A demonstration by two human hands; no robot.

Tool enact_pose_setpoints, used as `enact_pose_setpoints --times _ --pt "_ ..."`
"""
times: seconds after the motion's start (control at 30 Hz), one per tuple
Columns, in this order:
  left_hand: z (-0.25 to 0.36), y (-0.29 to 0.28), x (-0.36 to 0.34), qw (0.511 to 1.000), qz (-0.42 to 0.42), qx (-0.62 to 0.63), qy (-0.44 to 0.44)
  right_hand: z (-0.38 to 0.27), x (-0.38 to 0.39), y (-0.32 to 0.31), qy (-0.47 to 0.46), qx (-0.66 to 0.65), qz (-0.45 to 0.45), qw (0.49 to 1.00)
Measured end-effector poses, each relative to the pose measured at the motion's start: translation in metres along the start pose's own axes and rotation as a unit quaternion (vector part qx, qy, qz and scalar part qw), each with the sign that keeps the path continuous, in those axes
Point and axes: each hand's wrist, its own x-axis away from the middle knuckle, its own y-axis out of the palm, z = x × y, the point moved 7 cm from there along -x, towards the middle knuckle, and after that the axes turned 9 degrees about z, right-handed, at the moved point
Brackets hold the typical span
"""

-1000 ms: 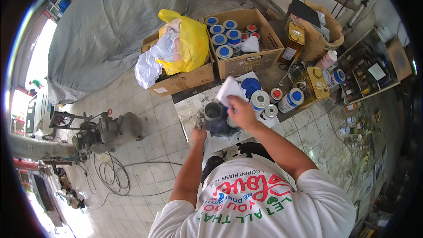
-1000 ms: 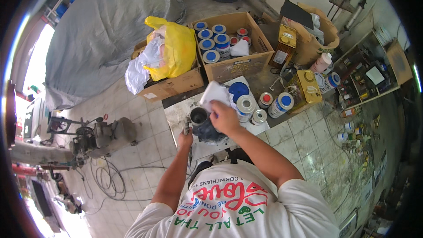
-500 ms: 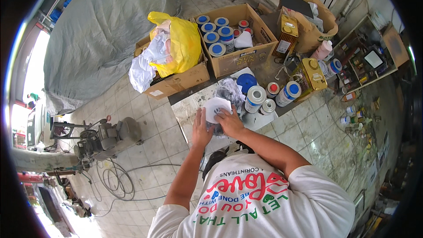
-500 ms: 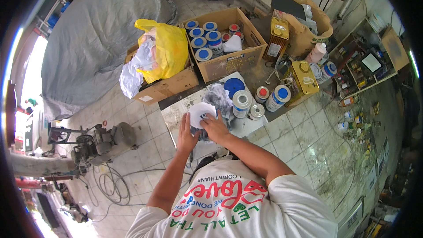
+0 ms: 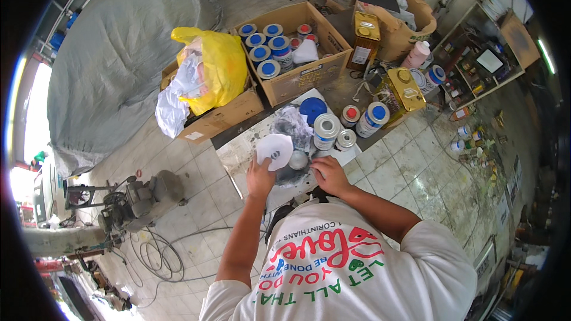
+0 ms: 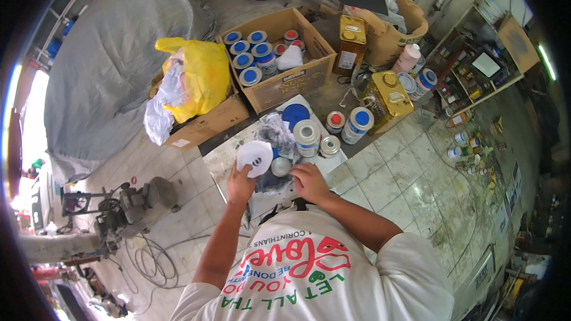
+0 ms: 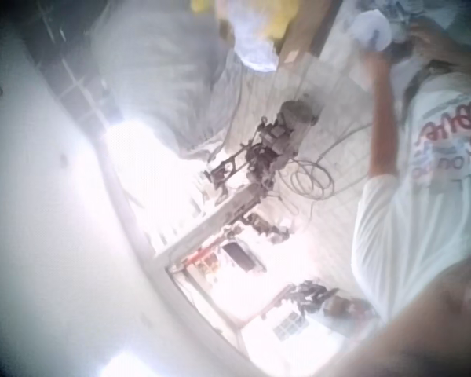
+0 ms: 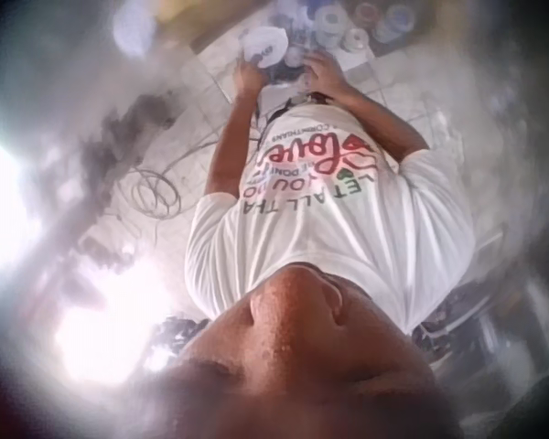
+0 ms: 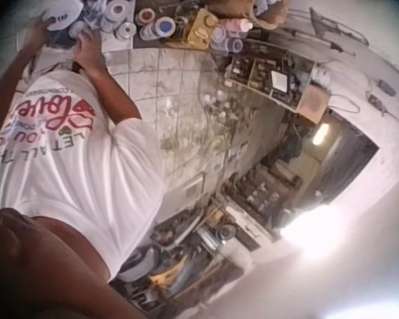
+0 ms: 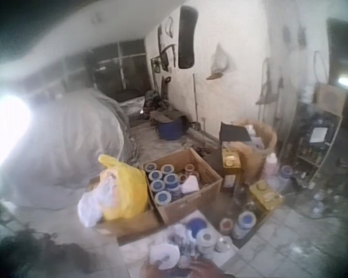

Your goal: The person opens several paint cans and pours their contents into a larger container. They then use a cloth to wipe the rims of the cans and the container, and finally closes the container with a lid.

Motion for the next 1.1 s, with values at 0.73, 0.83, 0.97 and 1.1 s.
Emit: enact_pose_setpoints --times 0.73,0.83,0.97,1.1 --pt "-0.112 0.034 0.086 0.951 -0.025 0.008 -0.309 0.267 -0.036 -0.247 0.317 0.029 0.37 0.873" --pt "-0.122 0.043 0.084 0.957 -0.011 -0.082 -0.277 0.273 -0.039 -0.256 0.358 0.067 0.334 0.869" --pt "-0.127 0.057 0.074 0.94 -0.075 -0.017 -0.333 0.267 -0.043 -0.3 0.242 -0.045 0.421 0.873" --pt "-0.126 0.05 0.079 0.936 -0.058 0.019 -0.346 0.212 -0.072 -0.36 0.243 0.027 0.331 0.911"
